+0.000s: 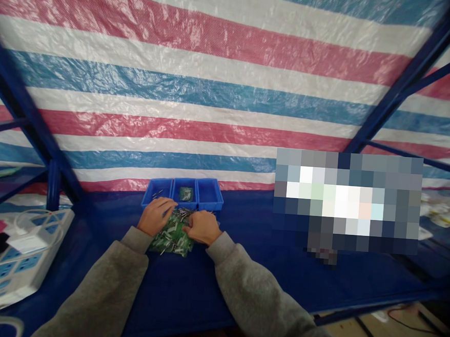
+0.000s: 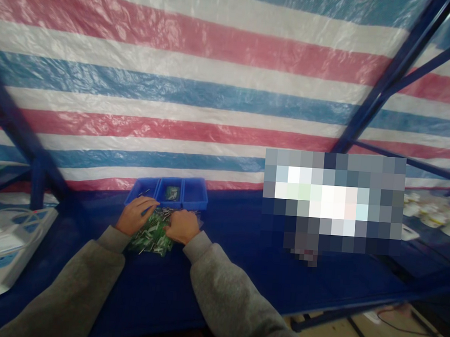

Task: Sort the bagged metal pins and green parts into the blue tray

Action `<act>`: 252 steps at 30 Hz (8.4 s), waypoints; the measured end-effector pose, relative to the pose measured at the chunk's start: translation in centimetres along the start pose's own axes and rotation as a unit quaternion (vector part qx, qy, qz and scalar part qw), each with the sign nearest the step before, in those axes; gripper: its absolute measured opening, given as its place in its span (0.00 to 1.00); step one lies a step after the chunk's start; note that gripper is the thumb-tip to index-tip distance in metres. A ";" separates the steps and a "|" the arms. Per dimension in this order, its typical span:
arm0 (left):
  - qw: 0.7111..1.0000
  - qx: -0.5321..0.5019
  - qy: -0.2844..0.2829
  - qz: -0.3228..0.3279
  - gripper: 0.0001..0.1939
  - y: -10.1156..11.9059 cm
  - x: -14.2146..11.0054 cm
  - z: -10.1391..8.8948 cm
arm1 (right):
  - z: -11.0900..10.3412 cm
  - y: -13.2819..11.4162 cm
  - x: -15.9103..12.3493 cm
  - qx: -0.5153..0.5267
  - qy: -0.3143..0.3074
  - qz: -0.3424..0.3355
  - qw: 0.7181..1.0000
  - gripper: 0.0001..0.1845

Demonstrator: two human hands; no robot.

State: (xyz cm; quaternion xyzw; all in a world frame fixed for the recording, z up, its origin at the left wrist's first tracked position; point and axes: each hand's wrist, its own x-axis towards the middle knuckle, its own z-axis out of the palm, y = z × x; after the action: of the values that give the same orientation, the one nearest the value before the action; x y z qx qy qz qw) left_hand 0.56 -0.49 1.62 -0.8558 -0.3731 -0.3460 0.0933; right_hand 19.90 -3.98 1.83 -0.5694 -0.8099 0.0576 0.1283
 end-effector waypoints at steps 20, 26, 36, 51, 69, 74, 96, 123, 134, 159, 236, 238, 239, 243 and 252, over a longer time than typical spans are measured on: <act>0.998 -0.057 -0.026 0.018 0.11 1.2 0.0 0.2 | 0.7 0.9 0.5 0.127 0.195 -0.077 0.970 0.05; 0.999 -0.039 0.007 -0.005 0.08 1.2 0.2 -0.1 | 1.5 1.2 0.9 0.200 0.231 -0.089 0.948 0.08; 0.999 -0.014 0.014 -0.026 0.09 1.6 0.0 -0.1 | 2.0 0.9 1.0 0.306 0.270 -0.080 0.909 0.08; 0.997 -0.071 0.035 -0.017 0.10 2.2 -0.1 0.0 | 2.1 0.7 0.9 0.319 0.269 -0.074 0.906 0.10; 0.962 -0.214 0.082 -0.149 0.09 2.2 0.1 0.4 | 1.8 0.5 0.8 0.360 0.292 -0.065 0.884 0.11; 0.919 -0.336 0.072 -0.193 0.10 2.1 0.2 1.0 | 2.0 0.5 0.9 0.350 0.295 -0.059 0.887 0.13; 0.993 -0.096 0.043 -0.053 0.10 1.8 0.1 0.2 | 2.0 0.7 1.0 0.373 0.318 -0.017 0.871 0.13; 0.994 -0.090 0.050 -0.037 0.12 1.5 0.1 0.5 | 2.0 0.5 0.8 0.357 0.279 -0.078 0.888 0.11; 0.995 -0.089 0.043 -0.031 0.11 1.8 0.2 0.4 | 1.9 0.4 0.7 0.354 0.263 -0.096 0.893 0.09; 0.993 -0.092 0.055 -0.047 0.10 2.2 0.2 0.1 | 1.5 0.5 0.7 0.403 0.290 -0.068 0.865 0.10; 0.994 -0.072 0.076 -0.036 0.13 1.9 0.0 0.2 | 1.9 0.6 1.0 0.343 0.305 -0.062 0.886 0.13; 0.995 -0.060 0.068 -0.032 0.13 1.9 0.0 0.2 | 1.9 0.6 1.0 0.342 0.305 -0.060 0.887 0.14; 0.996 -0.053 0.065 -0.031 0.14 1.9 0.0 0.2 | 1.9 0.6 0.9 0.342 0.306 -0.061 0.887 0.13; 0.997 -0.044 0.060 -0.031 0.16 1.9 0.0 0.1 | 1.8 0.6 0.9 0.342 0.304 -0.061 0.887 0.13; 0.994 -0.074 0.050 -0.062 0.19 2.6 0.3 -0.3 | 1.7 0.6 0.9 0.345 0.295 -0.047 0.890 0.14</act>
State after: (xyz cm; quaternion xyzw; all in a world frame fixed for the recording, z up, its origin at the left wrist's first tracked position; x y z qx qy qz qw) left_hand 2.33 -2.25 2.27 -0.8171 -0.3938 -0.4202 0.0261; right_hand 19.69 -2.87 0.13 -0.4413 -0.6900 0.1564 0.5520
